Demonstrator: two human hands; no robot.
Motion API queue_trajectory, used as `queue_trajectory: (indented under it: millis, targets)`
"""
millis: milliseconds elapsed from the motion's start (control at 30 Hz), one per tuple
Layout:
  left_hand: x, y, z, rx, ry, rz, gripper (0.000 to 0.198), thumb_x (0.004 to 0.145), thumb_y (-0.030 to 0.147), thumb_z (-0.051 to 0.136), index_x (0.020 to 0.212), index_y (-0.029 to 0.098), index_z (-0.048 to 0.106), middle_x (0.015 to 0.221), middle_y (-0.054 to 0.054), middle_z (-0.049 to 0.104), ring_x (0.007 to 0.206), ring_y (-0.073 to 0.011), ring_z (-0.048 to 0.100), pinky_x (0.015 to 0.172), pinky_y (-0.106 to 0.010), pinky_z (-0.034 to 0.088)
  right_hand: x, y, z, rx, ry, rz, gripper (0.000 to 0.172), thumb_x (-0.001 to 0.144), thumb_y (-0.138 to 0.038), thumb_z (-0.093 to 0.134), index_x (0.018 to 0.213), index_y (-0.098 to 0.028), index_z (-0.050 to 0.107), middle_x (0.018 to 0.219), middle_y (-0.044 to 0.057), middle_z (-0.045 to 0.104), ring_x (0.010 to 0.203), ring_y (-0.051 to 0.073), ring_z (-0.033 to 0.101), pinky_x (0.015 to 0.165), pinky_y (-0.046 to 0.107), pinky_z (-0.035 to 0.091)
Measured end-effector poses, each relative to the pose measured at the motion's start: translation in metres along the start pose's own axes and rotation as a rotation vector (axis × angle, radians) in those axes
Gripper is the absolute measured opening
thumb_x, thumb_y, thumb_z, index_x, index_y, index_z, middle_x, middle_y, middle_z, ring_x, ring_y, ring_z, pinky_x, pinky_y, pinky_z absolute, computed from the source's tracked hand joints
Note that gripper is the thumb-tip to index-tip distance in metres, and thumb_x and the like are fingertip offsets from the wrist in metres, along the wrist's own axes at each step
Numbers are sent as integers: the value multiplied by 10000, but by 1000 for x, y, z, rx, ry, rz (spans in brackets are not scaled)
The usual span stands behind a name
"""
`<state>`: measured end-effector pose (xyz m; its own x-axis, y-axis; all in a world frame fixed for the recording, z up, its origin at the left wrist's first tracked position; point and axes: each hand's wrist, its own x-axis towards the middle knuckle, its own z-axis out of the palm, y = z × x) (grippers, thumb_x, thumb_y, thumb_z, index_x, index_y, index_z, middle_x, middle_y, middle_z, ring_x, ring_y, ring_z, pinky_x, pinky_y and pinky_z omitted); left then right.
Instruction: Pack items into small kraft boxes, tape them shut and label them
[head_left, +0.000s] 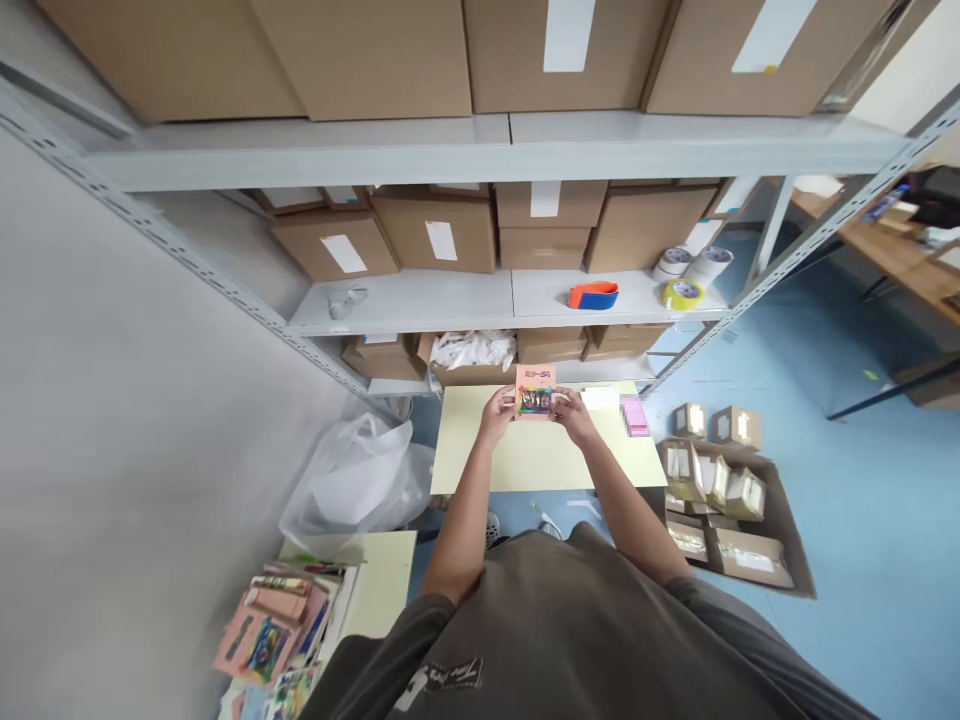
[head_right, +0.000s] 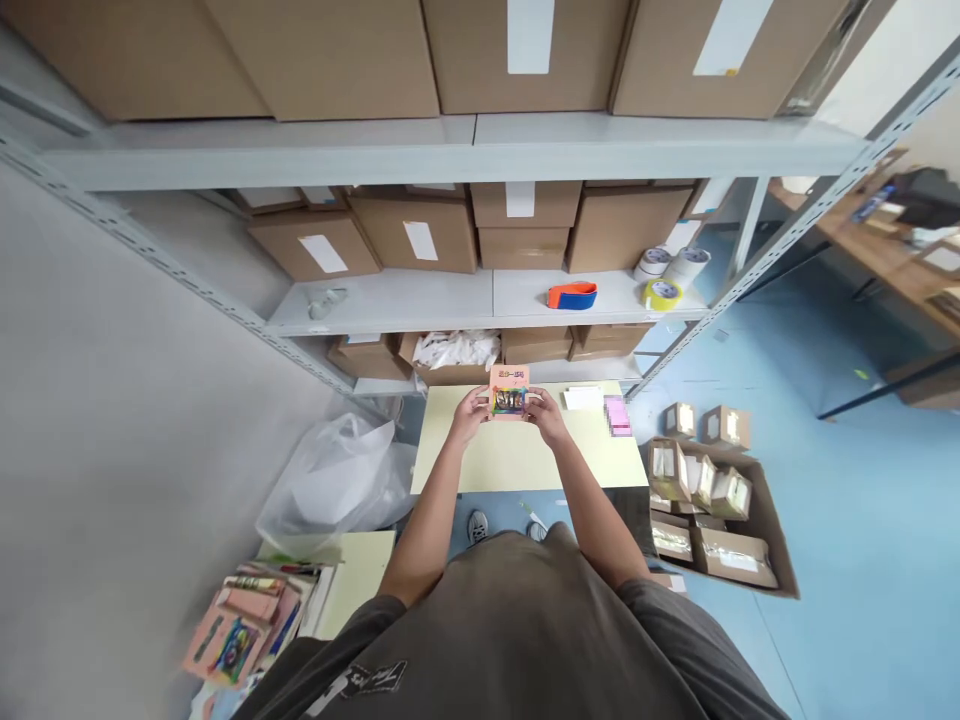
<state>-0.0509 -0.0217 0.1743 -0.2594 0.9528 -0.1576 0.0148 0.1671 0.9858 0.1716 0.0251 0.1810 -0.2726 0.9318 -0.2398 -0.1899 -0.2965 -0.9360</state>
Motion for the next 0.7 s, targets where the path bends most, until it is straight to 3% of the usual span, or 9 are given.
queue_trajectory:
  millis: [100, 267, 367, 433, 567, 633, 700]
  targets:
    - [9, 6, -1, 173, 126, 139, 474, 909, 341, 758, 1369, 236, 713, 1308, -126, 726, 1111, -252, 716, 966, -386, 604, 2, 2, 16, -45, 85, -73, 515, 699, -394, 791, 1176, -274, 635, 1072, 48, 784, 918, 247, 745, 791, 389, 618]
    - [11, 14, 23, 85, -116, 248, 613, 916, 404, 791, 1490, 233, 658, 1456, -132, 682, 1288, -303, 677, 1084, -441, 574, -3, 10, 56, -292, 108, -276, 509, 823, -462, 695, 1296, -274, 677, 1377, 106, 724, 1216, 310, 705, 925, 455, 632]
    - [14, 15, 26, -48, -119, 210, 635, 933, 420, 767, 1525, 232, 632, 1484, -126, 669, 1295, -306, 675, 1020, -419, 611, -8, 10, 70, -426, 83, -352, 518, 878, -443, 644, 1373, -298, 691, 1480, 96, 673, 1378, 316, 617, 992, 454, 615]
    - [20, 14, 16, -157, -128, 143, 650, 922, 419, 772, 1519, 204, 637, 1432, -136, 701, 1199, -299, 716, 927, -391, 638, -10, 6, 68, -464, 102, -377, 526, 904, -449, 637, 1407, -300, 682, 1524, 96, 646, 1408, 317, 594, 1056, 479, 589]
    - [30, 15, -9, -348, -169, 10, 748, 824, 403, 850, 1510, 187, 644, 1403, -139, 715, 1075, -267, 743, 862, -384, 651, -7, -11, 50, -441, 302, -341, 627, 868, -534, 717, 1433, -268, 658, 1546, 141, 620, 1380, 347, 609, 1089, 538, 560]
    - [32, 16, -14, -393, -185, -21, 775, 783, 397, 881, 1500, 207, 655, 1399, -130, 717, 1096, -266, 737, 870, -395, 653, -5, -20, 42, -329, 277, -277, 668, 828, -547, 770, 1418, -254, 663, 1457, 146, 686, 1283, 350, 674, 1014, 521, 596]
    - [31, 18, -13, -409, -197, -39, 776, 752, 389, 904, 1473, 214, 678, 1373, -129, 728, 1111, -272, 735, 884, -409, 650, -6, -28, 39, -181, 172, -219, 646, 793, -517, 816, 1365, -242, 690, 1304, 127, 771, 1140, 335, 739, 940, 490, 619]
